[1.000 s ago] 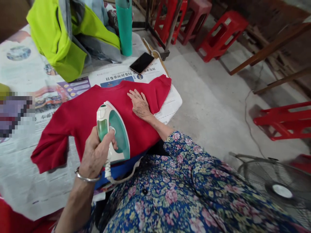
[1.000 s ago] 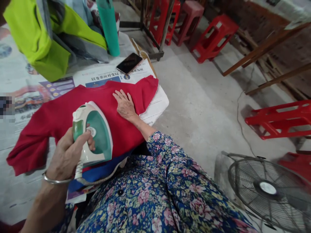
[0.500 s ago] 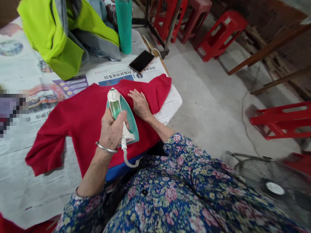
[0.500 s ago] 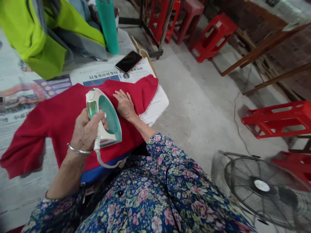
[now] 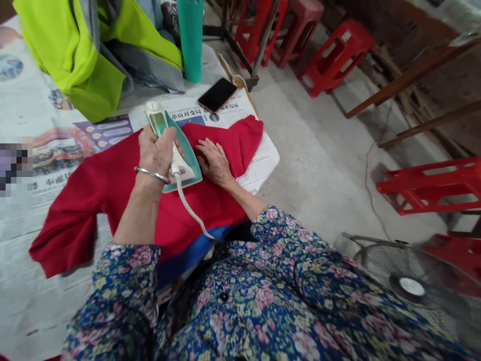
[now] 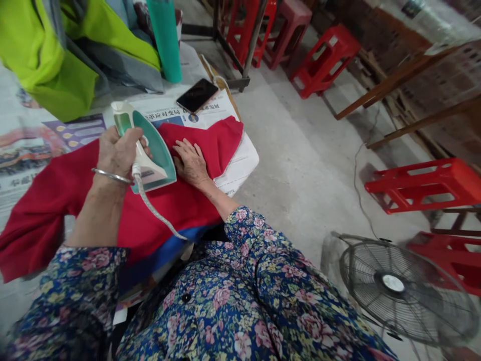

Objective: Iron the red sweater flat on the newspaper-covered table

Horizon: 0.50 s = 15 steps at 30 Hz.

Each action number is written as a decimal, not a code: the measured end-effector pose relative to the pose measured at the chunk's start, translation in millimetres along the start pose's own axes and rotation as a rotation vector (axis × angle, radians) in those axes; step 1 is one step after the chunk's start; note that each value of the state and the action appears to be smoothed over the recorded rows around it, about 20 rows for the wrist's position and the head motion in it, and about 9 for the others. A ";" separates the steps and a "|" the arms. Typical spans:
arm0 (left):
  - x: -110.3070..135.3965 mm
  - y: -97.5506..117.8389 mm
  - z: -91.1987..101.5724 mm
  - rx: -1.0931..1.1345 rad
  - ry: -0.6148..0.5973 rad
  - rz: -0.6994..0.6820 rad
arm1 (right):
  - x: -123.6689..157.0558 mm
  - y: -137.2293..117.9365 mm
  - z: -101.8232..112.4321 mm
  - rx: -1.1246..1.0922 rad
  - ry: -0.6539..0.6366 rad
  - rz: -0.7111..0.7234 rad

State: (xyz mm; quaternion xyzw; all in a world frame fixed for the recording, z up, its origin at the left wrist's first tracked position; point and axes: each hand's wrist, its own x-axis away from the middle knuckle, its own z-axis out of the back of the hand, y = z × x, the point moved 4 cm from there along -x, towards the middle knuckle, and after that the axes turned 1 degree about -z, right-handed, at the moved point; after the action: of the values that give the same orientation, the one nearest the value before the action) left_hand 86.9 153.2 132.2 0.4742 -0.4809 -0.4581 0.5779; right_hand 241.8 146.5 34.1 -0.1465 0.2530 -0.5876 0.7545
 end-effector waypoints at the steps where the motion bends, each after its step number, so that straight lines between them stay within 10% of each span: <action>1: -1.9 2.1 -0.4 0.002 0.010 0.008 | -0.3 -1.3 0.7 0.002 0.003 0.001; 15: 132.4 -15.3 41.3 -0.180 -0.079 0.063 | -3.7 0.6 -9.5 -0.057 0.038 -0.008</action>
State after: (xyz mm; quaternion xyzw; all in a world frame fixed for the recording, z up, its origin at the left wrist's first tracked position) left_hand 60.5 16.4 136.8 0.3868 -0.4748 -0.4993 0.6129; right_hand 236.3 150.9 26.7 -0.1578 0.2831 -0.5856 0.7430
